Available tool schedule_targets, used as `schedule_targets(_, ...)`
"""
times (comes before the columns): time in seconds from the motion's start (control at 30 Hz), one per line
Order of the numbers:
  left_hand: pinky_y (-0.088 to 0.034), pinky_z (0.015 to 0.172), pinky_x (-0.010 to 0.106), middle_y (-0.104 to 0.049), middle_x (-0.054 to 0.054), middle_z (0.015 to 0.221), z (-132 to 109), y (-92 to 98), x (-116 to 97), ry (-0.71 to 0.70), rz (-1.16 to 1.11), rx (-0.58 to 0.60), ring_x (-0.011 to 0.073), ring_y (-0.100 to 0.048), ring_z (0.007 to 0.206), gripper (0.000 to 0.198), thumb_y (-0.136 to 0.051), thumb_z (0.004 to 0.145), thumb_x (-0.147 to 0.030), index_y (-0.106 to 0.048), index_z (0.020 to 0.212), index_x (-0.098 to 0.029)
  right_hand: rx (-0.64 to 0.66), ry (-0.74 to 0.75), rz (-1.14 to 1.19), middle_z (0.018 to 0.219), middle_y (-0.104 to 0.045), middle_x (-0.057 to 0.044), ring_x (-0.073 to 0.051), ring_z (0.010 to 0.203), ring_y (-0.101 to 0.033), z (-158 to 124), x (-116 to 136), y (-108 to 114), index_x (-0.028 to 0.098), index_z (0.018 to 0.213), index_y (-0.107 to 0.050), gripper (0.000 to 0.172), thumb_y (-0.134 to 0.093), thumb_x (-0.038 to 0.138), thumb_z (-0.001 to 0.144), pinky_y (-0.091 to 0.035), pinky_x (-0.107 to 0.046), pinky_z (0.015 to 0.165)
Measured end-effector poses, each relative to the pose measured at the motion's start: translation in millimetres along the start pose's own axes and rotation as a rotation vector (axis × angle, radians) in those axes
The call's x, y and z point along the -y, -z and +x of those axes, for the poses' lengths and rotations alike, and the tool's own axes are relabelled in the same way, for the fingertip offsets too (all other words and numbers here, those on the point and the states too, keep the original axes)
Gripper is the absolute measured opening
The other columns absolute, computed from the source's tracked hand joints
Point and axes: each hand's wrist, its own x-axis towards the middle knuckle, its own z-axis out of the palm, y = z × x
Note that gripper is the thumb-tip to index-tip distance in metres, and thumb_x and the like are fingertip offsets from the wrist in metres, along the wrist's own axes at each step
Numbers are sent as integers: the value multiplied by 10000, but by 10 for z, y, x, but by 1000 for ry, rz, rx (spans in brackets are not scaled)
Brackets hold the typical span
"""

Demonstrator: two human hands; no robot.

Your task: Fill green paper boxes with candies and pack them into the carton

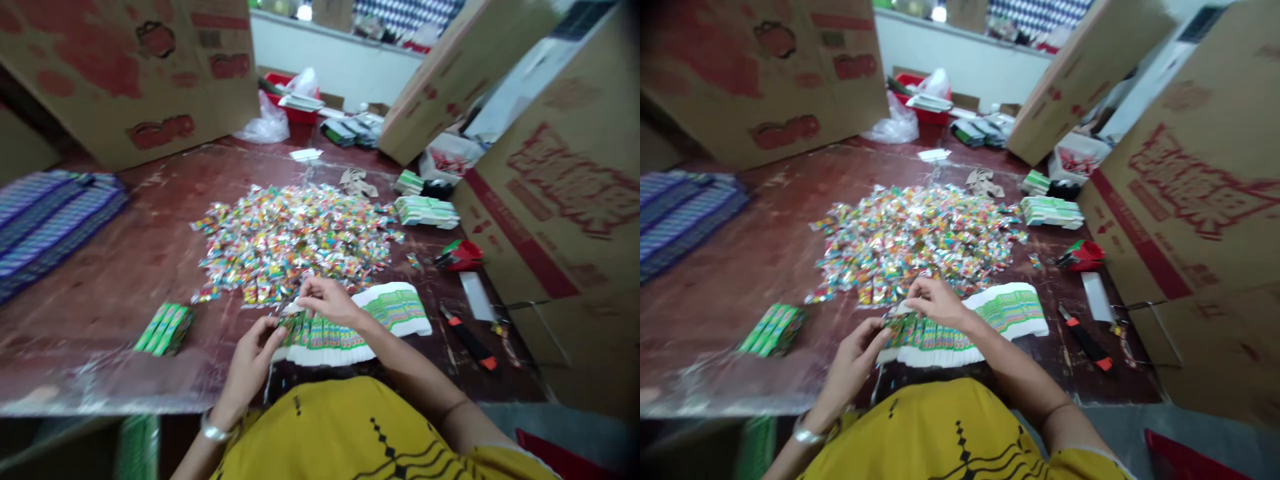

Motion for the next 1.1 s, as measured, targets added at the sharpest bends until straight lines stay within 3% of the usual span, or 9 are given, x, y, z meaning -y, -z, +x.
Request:
schedule_targets(0.07, -532, 821, 348, -709, 67, 996, 23, 81, -98, 181, -307, 118, 243, -664, 907, 443, -705, 773, -471, -628, 1099, -181, -6, 16, 77, 665, -559, 40, -82, 540, -565, -14, 82, -28, 178, 824, -550, 267, -655, 424, 829, -440, -202, 534)
schedule_targets(0.2, -525, 896, 391, -712, 82, 1099, 19, 82, -157, 445, -702, 81, 305, -653, 1032, 622, -837, 604, -486, -655, 1137, -224, -70, 71, 90, 712, -569, 29, -75, 549, -568, -20, 124, -104, 176, 838, -560, 300, -655, 460, 827, -444, -189, 526)
schedule_targets(0.33, -541, 891, 375, -707, 95, 1120, -14, 14, -198, 470, -709, 37, 307, -661, 1029, 692, -896, 535, -389, -649, 1155, -204, -199, 253, -235, 849, -635, -22, -100, 708, -609, -96, 99, -153, 178, 952, -625, 260, -574, 427, 898, -494, -216, 682)
schedule_targets(0.47, -561, 845, 384, -734, 95, 1000, -4, 33, -251, 470, -677, -19, 306, -684, 959, 741, -915, 493, -395, -653, 1156, -191, -251, 399, -691, 1121, -618, -90, -154, 958, -610, -205, 75, -221, 236, 1229, -616, 405, -545, 471, 907, -479, -259, 836)
schedule_targets(0.67, -545, 840, 456, -742, 106, 899, 17, 145, -112, 415, -599, 183, 325, -686, 897, 563, -870, 541, -465, -734, 1013, -189, 63, 240, -503, 742, -651, 31, -94, 691, -614, -251, 104, -171, 236, 1120, -629, 321, -644, 401, 845, -437, -172, 646)
schedule_targets(0.83, -528, 881, 479, -740, 93, 909, 51, 234, 34, 300, -331, 395, 345, -655, 988, 430, -815, 629, -433, -757, 987, -201, 554, -7, -237, 583, -590, 65, -65, 474, -547, -181, 172, 67, 202, 876, -625, 259, -685, 441, 796, -394, -154, 495)
schedule_targets(0.9, -529, 892, 441, -737, 69, 949, 60, 238, 46, 252, -276, 288, 317, -654, 986, 392, -786, 680, -424, -749, 1004, -208, 413, 8, -205, 628, -608, 49, -76, 530, -565, -156, 151, 46, 203, 912, -637, 282, -700, 445, 782, -403, -162, 520)
schedule_targets(1.0, -556, 822, 355, -732, 34, 948, 65, 177, 52, 219, -273, -43, 269, -665, 923, 424, -789, 672, -449, -729, 1015, -206, -26, 72, -115, 789, -645, 16, -99, 693, -589, -133, 62, -148, 212, 1032, -634, 380, -733, 445, 750, -431, -185, 611)
schedule_targets(1.1, -560, 729, 281, -719, 34, 933, 66, 53, 48, 181, -286, -283, 228, -663, 867, 468, -796, 655, -473, -700, 1009, -182, -202, 86, -37, 743, -596, 23, -87, 660, -514, -122, -55, -403, 172, 848, -654, 308, -732, 451, 743, -401, -196, 604)
